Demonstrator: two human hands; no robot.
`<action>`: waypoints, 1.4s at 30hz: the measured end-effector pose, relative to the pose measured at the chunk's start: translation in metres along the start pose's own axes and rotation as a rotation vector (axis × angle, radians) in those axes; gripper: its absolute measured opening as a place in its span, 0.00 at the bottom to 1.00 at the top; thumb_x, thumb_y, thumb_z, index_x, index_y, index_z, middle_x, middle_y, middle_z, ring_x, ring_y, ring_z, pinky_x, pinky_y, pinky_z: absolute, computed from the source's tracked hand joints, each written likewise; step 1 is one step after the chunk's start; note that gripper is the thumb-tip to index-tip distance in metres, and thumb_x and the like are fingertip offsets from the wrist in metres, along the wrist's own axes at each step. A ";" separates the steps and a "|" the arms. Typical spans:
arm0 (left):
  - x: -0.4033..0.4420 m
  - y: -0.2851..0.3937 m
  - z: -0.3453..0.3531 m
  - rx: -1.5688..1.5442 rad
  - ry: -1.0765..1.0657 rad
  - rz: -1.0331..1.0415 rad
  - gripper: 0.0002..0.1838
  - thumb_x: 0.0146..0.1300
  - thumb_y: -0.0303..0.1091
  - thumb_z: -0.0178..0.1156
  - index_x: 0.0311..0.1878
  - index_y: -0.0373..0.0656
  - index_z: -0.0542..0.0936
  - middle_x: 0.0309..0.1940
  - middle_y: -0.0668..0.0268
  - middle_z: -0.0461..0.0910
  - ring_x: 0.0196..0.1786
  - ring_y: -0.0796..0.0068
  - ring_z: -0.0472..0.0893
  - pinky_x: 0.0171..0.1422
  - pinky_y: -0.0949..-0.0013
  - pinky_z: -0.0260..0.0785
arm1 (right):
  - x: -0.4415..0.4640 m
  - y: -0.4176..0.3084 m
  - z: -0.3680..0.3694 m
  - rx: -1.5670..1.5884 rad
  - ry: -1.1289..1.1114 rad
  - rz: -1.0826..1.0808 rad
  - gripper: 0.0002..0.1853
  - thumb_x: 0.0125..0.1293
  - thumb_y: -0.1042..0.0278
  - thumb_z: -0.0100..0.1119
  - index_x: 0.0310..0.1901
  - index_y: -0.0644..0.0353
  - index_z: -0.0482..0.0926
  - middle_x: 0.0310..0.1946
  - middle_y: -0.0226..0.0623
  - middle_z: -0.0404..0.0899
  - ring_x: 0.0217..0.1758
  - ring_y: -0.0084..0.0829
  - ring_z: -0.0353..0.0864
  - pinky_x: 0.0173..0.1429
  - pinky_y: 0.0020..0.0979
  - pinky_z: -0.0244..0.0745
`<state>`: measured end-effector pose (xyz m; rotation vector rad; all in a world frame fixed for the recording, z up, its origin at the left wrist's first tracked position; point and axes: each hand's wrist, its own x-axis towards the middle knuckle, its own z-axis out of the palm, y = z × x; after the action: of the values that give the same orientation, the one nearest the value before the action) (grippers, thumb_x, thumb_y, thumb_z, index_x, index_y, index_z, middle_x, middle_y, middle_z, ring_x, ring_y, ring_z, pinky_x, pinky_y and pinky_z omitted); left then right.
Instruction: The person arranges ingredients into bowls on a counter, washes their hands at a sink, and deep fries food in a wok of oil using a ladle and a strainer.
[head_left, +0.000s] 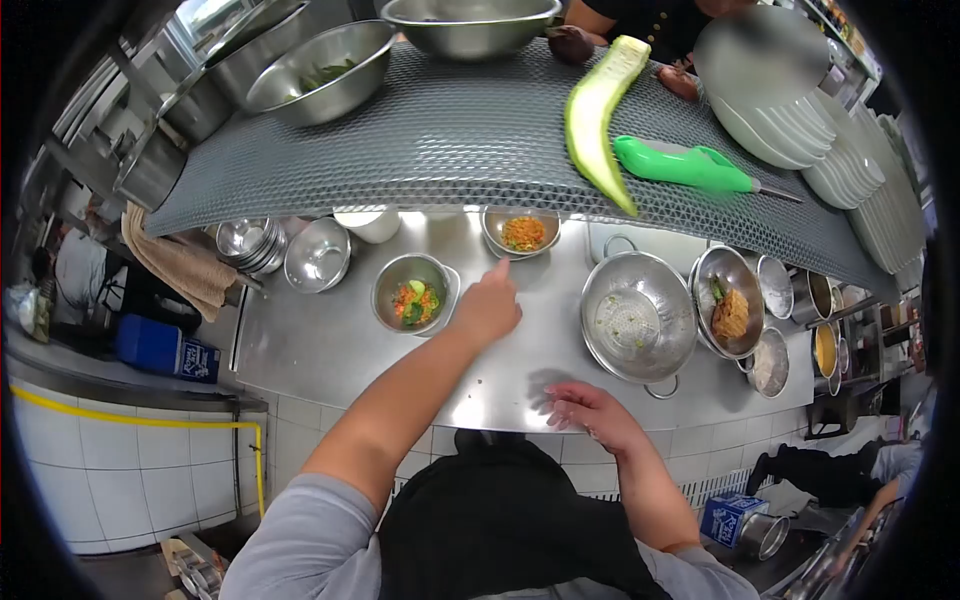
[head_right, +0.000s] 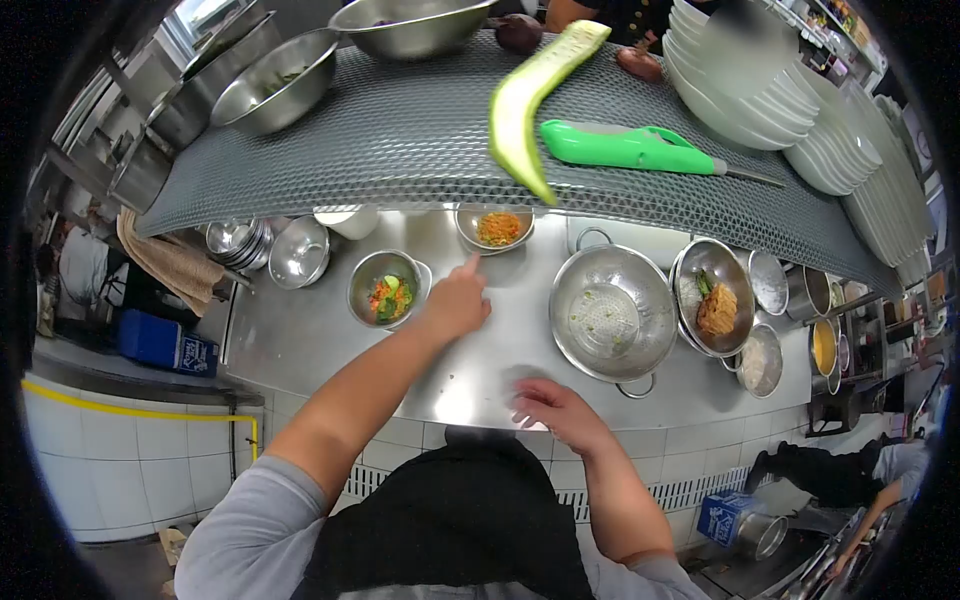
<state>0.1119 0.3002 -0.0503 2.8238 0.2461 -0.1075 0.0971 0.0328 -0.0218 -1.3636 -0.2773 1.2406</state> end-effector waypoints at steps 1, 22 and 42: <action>0.010 -0.003 0.005 0.008 -0.006 -0.001 0.18 0.57 0.38 0.58 0.46 0.35 0.77 0.68 0.49 0.59 0.60 0.55 0.71 0.60 0.57 0.70 | 0.000 -0.006 -0.001 -0.023 -0.031 -0.036 0.19 0.68 0.67 0.57 0.58 0.64 0.72 0.44 0.34 0.80 0.42 0.25 0.80 0.46 0.27 0.75; -0.128 0.000 0.005 -0.365 0.193 0.053 0.08 0.55 0.34 0.64 0.30 0.39 0.79 0.53 0.52 0.76 0.50 0.52 0.78 0.56 0.58 0.70 | 0.001 -0.050 -0.044 -0.080 -0.179 -0.136 0.17 0.68 0.70 0.55 0.58 0.63 0.72 0.44 0.34 0.79 0.43 0.25 0.80 0.46 0.27 0.75; -0.017 0.020 0.018 0.312 -0.039 0.264 0.10 0.55 0.33 0.59 0.40 0.43 0.80 0.38 0.61 0.80 0.46 0.64 0.79 0.51 0.61 0.71 | -0.024 -0.033 -0.042 -0.065 -0.106 -0.159 0.17 0.68 0.69 0.56 0.57 0.62 0.73 0.43 0.33 0.79 0.42 0.24 0.80 0.45 0.27 0.75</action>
<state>0.0983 0.2738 -0.0598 3.1277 -0.1679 -0.1549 0.1364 -0.0018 0.0051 -1.3065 -0.4951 1.1804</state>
